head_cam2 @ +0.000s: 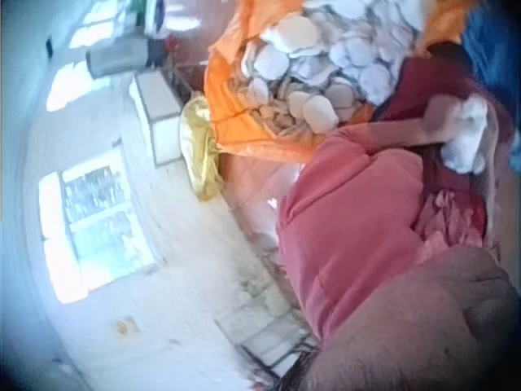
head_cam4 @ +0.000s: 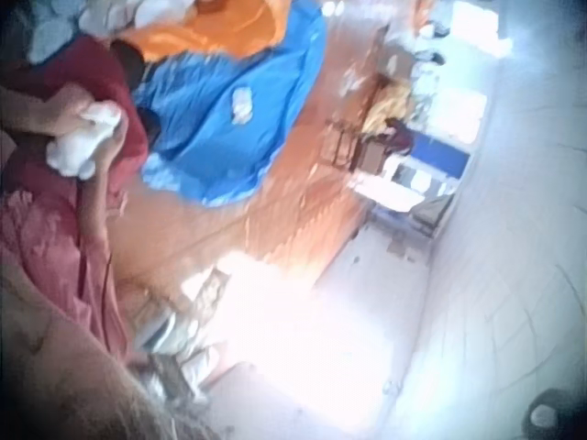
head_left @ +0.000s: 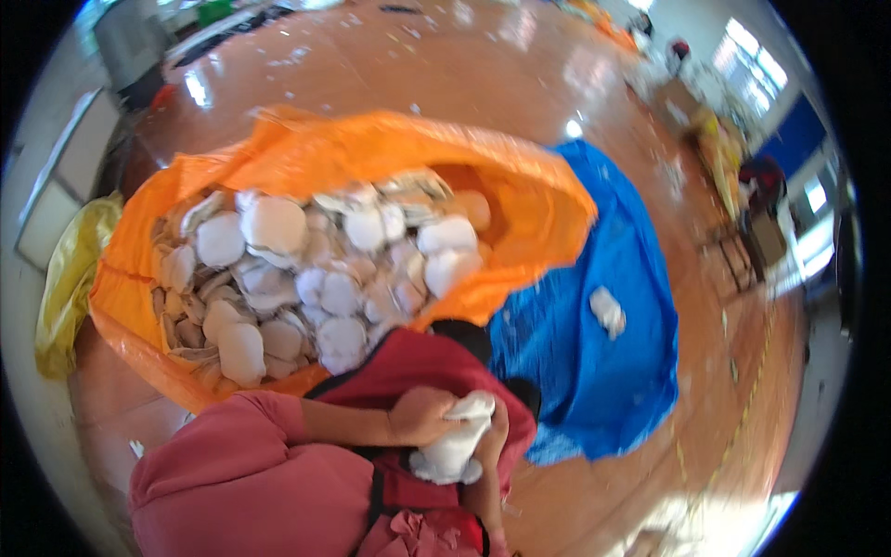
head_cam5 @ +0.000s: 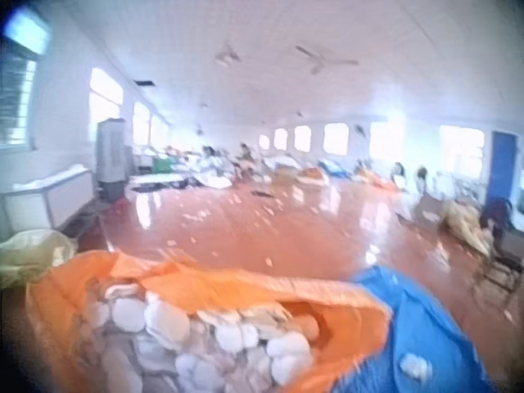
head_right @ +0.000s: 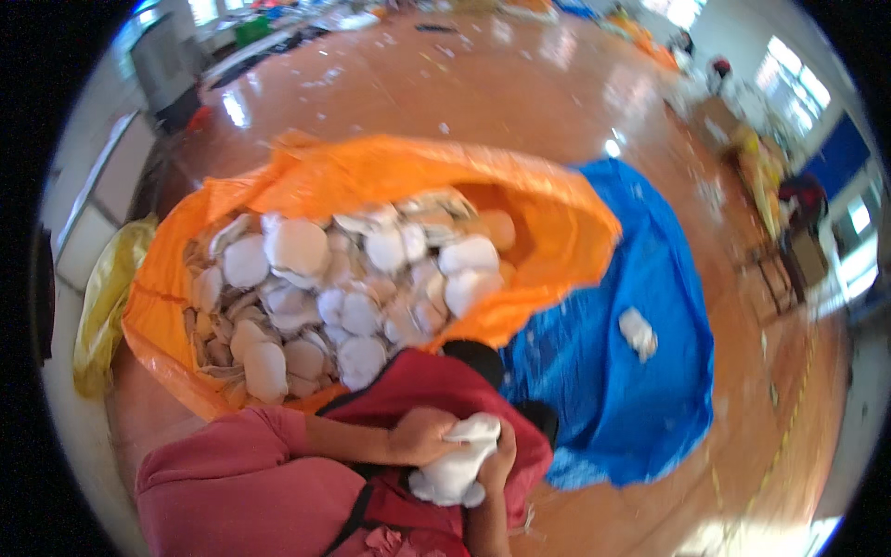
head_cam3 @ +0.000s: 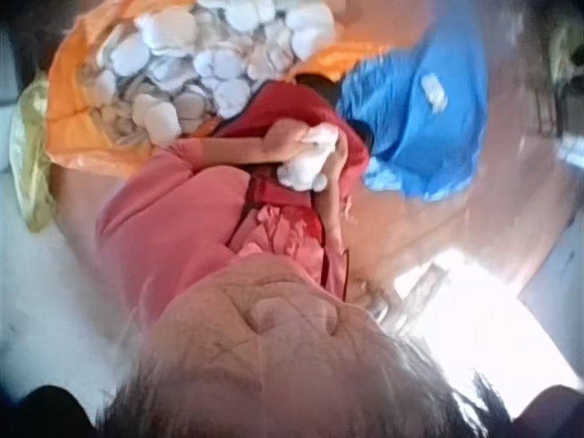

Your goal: The person sits on the floor and repeatedly picks white insole-like items from a large orange bag. They align the pieces and sew them together by hand using a needle and thread, then place the finished items onto a blue tarp beside them.

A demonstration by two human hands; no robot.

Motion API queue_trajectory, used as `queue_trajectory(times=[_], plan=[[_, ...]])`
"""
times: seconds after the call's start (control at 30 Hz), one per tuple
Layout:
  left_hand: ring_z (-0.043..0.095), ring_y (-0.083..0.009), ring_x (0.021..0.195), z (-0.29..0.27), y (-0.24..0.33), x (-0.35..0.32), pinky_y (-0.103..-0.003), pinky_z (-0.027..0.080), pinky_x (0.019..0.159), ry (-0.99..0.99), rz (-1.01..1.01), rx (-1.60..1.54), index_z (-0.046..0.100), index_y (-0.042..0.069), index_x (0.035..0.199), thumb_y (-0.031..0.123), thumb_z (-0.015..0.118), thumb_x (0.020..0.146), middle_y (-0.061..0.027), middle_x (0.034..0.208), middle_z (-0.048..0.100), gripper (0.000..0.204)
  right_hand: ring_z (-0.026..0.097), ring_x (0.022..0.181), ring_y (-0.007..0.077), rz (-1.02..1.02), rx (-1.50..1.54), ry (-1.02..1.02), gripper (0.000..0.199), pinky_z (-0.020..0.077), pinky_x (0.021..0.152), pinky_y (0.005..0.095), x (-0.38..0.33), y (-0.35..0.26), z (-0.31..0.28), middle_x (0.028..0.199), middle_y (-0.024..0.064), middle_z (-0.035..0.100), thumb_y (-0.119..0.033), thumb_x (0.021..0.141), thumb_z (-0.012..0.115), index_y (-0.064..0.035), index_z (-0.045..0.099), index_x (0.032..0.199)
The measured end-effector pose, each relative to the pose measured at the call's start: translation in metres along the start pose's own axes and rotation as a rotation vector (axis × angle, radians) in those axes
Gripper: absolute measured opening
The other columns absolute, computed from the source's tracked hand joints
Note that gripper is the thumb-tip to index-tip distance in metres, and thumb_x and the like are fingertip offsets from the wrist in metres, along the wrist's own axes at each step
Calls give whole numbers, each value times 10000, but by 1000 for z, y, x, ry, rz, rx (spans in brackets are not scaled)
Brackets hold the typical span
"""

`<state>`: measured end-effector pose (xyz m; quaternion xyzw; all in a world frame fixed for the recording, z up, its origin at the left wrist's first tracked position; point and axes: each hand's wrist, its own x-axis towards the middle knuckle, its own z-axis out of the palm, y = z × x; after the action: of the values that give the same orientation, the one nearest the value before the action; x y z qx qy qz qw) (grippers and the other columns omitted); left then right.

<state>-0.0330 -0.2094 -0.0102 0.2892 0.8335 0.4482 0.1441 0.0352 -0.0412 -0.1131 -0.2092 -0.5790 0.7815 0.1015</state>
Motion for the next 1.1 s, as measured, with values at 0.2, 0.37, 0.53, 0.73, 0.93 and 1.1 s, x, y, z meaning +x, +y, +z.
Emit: queue_trajectory(times=[0.2, 0.37, 0.53, 0.73, 0.93, 1.1], plan=[[682, -336, 738, -6, 12, 12, -414, 527, 666, 40, -157, -207, 708, 20, 892, 310, 713, 832, -191, 771, 668, 297, 626, 964, 175, 6, -146, 40, 274, 496, 879, 306, -8, -27, 17, 1051, 71, 674, 18, 846, 609, -10, 646, 1115], [689, -227, 867, -19, -8, 34, -361, 562, 766, 191, -617, -1240, 621, 1, 1161, 114, 559, 961, -117, 1030, 684, 237, 462, 1305, 238, -85, 56, -86, 690, 377, 1079, 350, -14, -33, 17, 1386, 104, 499, 118, 799, 584, -51, 394, 1441], [612, -249, 1065, -27, -13, 49, -372, 526, 875, 160, -704, -1030, 579, 43, 1246, 136, 566, 958, -159, 1220, 584, 303, 382, 1380, 290, -304, -328, -183, 829, 324, 1128, 393, -15, -38, 18, 1475, 150, 392, 75, 706, 719, -47, 365, 1445], [591, -351, 1102, -29, -23, 39, -397, 494, 908, 213, 147, 77, 559, 79, 1306, 327, 611, 934, -189, 1247, 568, 450, 585, 1153, 197, -46, 0, -191, 769, 455, 1001, 332, -11, -45, 25, 1253, 71, 607, -180, 729, 871, -12, 448, 1348], [640, -386, 1029, -48, 19, 33, -431, 508, 851, -93, -30, -90, 501, 30, 1285, 420, 786, 768, -203, 1101, 654, 707, 606, 1074, 171, 16, -73, -192, 716, 479, 947, 314, -11, -58, 30, 1170, 72, 638, -334, 757, 847, -3, 500, 1289], [677, -370, 885, -54, 14, 39, -451, 517, 759, -62, -99, 76, 611, 51, 1146, 306, 794, 769, -176, 910, 696, 491, 586, 1087, 203, -198, -239, -22, 691, 478, 940, 334, -12, -58, 34, 1200, 103, 596, -321, 731, 867, 17, 533, 1233]])
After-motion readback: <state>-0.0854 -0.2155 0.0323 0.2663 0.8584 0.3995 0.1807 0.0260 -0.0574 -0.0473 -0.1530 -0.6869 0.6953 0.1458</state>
